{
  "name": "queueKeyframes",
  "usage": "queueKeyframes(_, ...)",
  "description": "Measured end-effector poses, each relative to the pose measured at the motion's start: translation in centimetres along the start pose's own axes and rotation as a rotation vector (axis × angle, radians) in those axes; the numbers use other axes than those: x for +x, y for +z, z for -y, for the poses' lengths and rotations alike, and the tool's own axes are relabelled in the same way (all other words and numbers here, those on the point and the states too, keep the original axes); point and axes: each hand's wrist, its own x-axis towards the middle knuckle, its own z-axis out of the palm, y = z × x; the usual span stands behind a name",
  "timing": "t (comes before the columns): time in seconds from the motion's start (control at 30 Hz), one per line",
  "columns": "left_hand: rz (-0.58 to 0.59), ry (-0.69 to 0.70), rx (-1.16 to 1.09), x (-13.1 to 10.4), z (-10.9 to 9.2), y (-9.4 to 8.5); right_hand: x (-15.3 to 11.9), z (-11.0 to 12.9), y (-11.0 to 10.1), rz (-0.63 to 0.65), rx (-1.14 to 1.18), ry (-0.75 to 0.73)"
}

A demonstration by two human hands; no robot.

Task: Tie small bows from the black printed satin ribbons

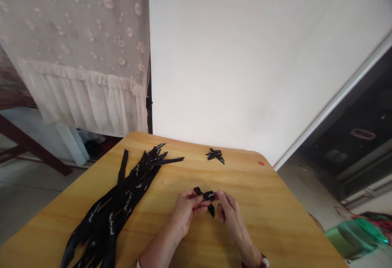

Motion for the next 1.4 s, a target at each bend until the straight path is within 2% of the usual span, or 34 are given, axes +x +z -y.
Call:
queueKeyframes(0.2,0.029,-0.009,0.019,0.1,0.4,0.1,0.0,-0.2,0.1,0.055,-0.015,-0.069)
queueKeyframes(0.4,0.071,-0.012,0.018,-0.2,0.3,0.4,0.3,-1.0,0.1,0.019,-0.048,-0.093)
queueKeyframes(0.67,-0.017,0.005,-0.026,-0.2,0.3,0.8,0.2,-1.2,0.5,0.014,-0.012,-0.093)
queueKeyframes(0.87,-0.018,0.021,-0.04,0.1,0.6,0.8,0.3,-1.4,0.8,-0.002,-0.003,-0.119)
queueKeyframes(1.07,0.085,-0.023,-0.046,-0.4,0.1,0.7,0.3,-1.2,0.2,0.006,-0.036,-0.089)
queueKeyframes(1.27,0.106,-0.032,0.131,-0.6,0.1,0.7,0.3,-0.2,-0.5,-0.053,-0.118,-0.099)
queueKeyframes(1.4,0.169,-0.051,0.218,-0.6,0.5,0.8,0.0,0.5,-0.4,0.003,-0.128,-0.142)
